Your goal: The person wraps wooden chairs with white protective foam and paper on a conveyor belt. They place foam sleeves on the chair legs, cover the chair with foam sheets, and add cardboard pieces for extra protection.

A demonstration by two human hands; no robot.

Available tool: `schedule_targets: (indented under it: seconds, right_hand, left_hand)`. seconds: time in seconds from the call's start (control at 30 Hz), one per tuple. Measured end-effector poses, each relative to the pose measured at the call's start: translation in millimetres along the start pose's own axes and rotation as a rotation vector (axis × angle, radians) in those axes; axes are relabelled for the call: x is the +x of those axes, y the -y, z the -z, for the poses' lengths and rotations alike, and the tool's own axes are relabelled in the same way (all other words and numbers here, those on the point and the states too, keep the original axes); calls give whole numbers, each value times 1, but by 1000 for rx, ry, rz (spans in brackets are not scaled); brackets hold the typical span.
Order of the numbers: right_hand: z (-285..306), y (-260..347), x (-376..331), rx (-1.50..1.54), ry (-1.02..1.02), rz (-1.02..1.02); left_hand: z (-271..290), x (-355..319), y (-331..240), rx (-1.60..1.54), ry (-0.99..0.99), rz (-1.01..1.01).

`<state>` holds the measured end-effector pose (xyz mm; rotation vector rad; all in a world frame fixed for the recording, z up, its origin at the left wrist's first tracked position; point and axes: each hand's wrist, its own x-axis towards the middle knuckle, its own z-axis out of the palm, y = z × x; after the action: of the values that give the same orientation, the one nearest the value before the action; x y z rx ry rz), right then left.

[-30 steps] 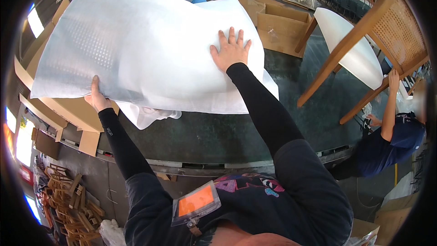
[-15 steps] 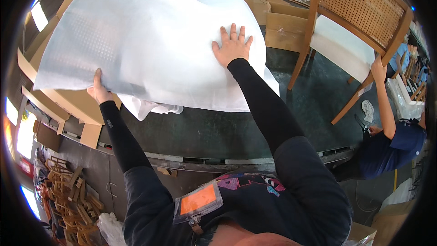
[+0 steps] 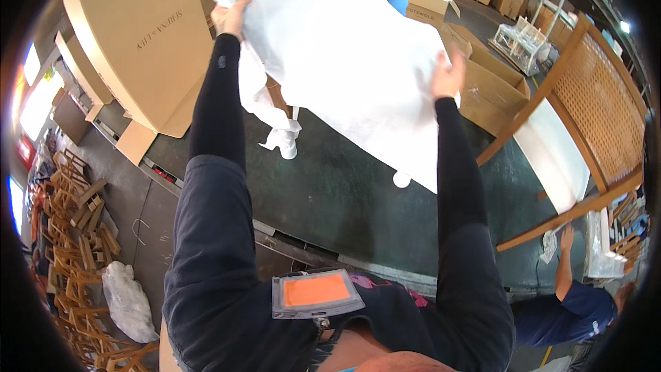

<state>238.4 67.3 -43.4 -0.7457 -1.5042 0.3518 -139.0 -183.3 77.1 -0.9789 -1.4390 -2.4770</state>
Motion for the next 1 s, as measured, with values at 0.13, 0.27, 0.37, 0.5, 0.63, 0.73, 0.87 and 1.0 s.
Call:
schedule_targets:
  seconds: [0.13, 0.27, 0.37, 0.5, 0.63, 0.73, 0.87, 1.0]
  right_hand:
    - [30, -33, -34, -81, 190, -143]
    - [23, -54, -71, 663, 485, -736]
    - [8, -47, -94, 705, 384, -840]
    - [-7, -25, -100, 633, 352, -902]
    - [-16, -2, -112, 584, 331, -907]
    - [-18, 7, -134, 408, 359, -986]
    - [-71, 55, -161, 401, 369, -1001]
    - [-108, 41, -157, 285, 437, -725]
  left_hand:
    - [4, 45, 43, 63, 2, -31]
    - [7, 88, 62, 259, -157, -111]
    - [7, 82, 81, 349, -111, -222]
    - [26, 96, 86, 58, -43, -195]
    - [70, 138, 83, 496, -36, 10]
    - [83, 146, 81, 332, -70, -44]
    - [144, 158, 72, 127, -64, -127]
    - [180, 183, 58, 103, -37, -1]
